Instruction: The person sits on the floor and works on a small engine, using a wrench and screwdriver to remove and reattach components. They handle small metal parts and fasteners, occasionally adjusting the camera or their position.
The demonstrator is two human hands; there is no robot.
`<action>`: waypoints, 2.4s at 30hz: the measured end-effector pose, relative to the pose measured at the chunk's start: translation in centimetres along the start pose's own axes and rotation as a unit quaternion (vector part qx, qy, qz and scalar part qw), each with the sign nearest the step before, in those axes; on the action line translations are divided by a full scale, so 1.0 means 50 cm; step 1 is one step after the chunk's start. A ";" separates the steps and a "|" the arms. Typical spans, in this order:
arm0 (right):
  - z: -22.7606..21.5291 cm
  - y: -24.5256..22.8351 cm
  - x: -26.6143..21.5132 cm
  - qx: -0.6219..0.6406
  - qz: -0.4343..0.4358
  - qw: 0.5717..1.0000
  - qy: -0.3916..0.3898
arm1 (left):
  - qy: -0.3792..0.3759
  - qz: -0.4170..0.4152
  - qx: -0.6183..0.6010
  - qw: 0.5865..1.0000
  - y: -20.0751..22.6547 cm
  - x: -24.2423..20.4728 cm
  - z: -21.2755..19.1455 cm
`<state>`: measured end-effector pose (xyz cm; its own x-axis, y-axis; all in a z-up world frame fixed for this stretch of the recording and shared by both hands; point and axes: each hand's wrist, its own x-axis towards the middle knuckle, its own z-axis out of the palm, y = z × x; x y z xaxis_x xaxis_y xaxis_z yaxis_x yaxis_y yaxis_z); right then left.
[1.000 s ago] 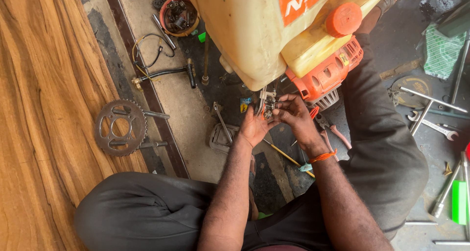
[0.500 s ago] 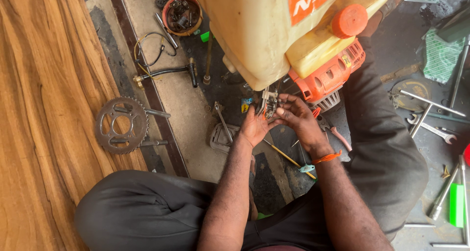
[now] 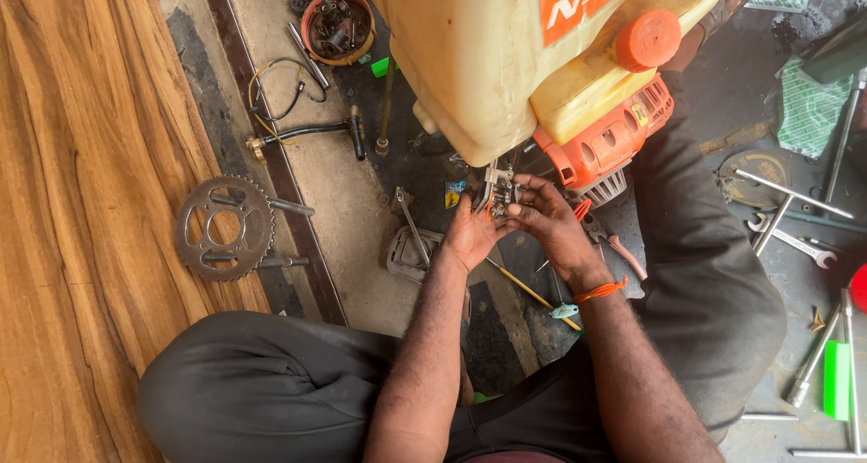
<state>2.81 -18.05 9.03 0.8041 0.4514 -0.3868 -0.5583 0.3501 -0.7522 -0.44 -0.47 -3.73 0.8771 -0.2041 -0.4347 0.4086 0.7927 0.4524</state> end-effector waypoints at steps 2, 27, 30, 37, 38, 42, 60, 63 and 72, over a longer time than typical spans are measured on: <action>0.002 -0.003 0.000 -0.044 -0.012 0.999 -0.006 | 0.005 -0.005 0.005 1.000 0.005 -0.002 0.003; -0.061 -0.005 -0.014 -0.096 0.036 0.992 0.068 | -0.052 0.025 0.041 0.998 0.041 -0.034 0.066; -0.073 0.000 -0.016 -0.110 0.026 0.991 0.074 | -0.052 0.025 0.029 0.998 0.053 -0.042 0.086; -0.057 -0.006 -0.016 -0.124 0.007 0.989 0.083 | -0.034 0.025 0.064 0.997 0.057 -0.049 0.085; -0.054 -0.010 -0.017 -0.101 0.014 0.992 0.075 | -0.038 0.028 0.064 0.997 0.057 -0.048 0.083; -0.045 -0.019 -0.023 -0.044 0.043 0.996 0.059 | -0.031 0.029 0.058 0.997 0.055 -0.048 0.076; -0.070 0.076 0.021 0.241 0.102 0.965 0.029 | -0.056 0.018 -0.003 0.998 0.037 -0.040 0.072; -0.066 0.071 0.022 0.255 0.103 0.961 0.031 | -0.045 0.009 -0.016 0.999 0.033 -0.038 0.074; -0.046 0.059 0.011 0.266 0.106 0.954 0.086 | -0.051 0.020 -0.053 0.997 0.015 -0.035 0.076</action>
<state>2.09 -18.65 5.36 0.6581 0.4331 -0.6159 -0.6998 0.6536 -0.2881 -0.69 -1.68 0.32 0.9158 -0.2240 -0.3333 0.3480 0.8569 0.3802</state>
